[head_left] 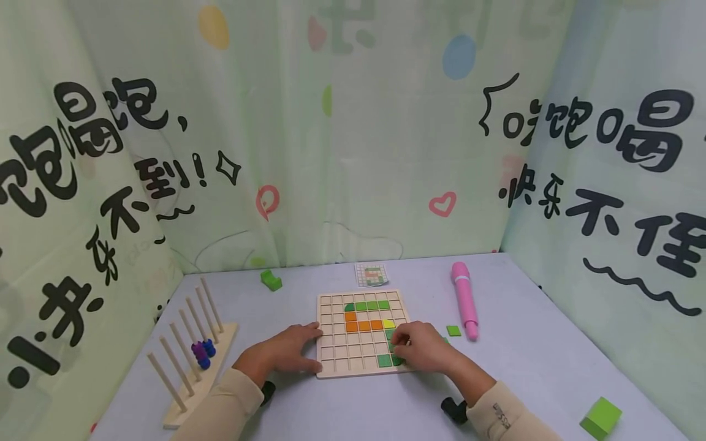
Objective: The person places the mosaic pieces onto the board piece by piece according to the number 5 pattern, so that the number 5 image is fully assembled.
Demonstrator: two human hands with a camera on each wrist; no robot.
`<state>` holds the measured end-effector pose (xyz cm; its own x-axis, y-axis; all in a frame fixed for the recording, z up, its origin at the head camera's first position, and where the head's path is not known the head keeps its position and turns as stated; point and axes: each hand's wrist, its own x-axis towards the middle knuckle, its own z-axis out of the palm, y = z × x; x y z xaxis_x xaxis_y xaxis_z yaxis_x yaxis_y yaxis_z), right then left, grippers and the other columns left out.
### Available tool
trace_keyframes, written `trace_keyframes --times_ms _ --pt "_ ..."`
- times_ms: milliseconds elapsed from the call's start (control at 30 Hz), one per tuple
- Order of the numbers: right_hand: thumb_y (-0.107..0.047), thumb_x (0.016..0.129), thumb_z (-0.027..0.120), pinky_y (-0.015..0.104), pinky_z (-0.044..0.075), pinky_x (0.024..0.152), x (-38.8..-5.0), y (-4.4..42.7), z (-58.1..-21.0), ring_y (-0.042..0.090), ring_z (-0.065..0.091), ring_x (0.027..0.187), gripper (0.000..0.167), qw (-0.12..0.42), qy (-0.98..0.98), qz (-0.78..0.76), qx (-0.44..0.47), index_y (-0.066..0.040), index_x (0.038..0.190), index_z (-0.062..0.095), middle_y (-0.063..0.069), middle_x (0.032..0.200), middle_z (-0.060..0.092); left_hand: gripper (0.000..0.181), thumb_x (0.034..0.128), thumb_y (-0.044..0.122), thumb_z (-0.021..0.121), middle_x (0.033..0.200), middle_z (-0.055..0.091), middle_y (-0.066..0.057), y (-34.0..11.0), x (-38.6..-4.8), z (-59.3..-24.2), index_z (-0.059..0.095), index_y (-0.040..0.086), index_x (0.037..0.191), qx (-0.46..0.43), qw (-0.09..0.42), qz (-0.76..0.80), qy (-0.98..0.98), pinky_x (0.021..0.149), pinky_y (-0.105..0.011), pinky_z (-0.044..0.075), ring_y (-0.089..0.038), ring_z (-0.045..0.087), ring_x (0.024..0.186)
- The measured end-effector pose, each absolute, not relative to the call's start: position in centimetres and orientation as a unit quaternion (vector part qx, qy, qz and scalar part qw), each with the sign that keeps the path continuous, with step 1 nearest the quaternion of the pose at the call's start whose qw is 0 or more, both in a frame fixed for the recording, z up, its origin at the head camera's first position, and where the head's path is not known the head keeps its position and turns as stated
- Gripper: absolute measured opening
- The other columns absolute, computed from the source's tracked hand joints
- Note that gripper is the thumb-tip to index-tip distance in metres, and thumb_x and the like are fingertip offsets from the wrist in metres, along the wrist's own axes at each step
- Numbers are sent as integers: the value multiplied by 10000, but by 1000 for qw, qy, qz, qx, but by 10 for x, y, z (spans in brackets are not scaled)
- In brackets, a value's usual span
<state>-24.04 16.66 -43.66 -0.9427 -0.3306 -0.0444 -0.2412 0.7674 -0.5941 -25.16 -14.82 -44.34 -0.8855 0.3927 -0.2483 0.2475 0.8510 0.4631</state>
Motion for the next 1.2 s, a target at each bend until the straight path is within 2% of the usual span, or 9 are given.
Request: trace_keyframes --times_ms 167,300,467,667,967,1200 --pt "-96 931 727 314 477 714 -245 194 -436 161 546 858 54 65 943 -309 -108 -133 969 716 -32 881 627 753 864 355 850 1668 386 -51 -149 -252 -444 536 118 1506 169 169 214 947 1223 -544 343 -357 351 1529" --pt "-73 914 733 322 507 754 -247 215 -437 170 565 893 109 52 948 -299 -92 -114 1015 730 -18 945 664 757 865 363 848 1671 382 -50 -150 -253 -444 533 124 1510 170 169 212 948 1224 -541 343 -354 351 1529" --pt "-30 894 734 403 573 837 -249 233 -437 201 596 936 187 44 956 -279 -76 -60 1079 732 48 1036 699 761 862 361 853 1670 384 -52 -150 -253 -444 533 125 1510 166 168 212 948 1223 -539 346 -348 358 1526" --pt "-4 872 741 490 574 918 -249 241 -439 239 624 981 258 32 964 -252 -79 10 1130 734 92 1059 700 756 860 356 855 1665 391 -52 -149 -252 -443 538 122 1505 165 167 210 949 1222 -538 346 -350 361 1524" --pt "8 868 747 487 570 870 -249 245 -443 232 596 922 193 33 974 -212 -71 -1 1060 764 81 995 678 753 872 351 843 1673 375 -60 -148 -250 -441 527 111 1512 174 169 213 946 1225 -544 338 -363 348 1529" --pt "-8 855 777 364 506 704 -244 244 -439 189 542 784 144 38 973 -219 -65 -46 948 674 31 830 586 752 871 349 845 1672 378 -56 -147 -250 -439 528 112 1511 171 170 212 947 1223 -544 341 -360 352 1528"
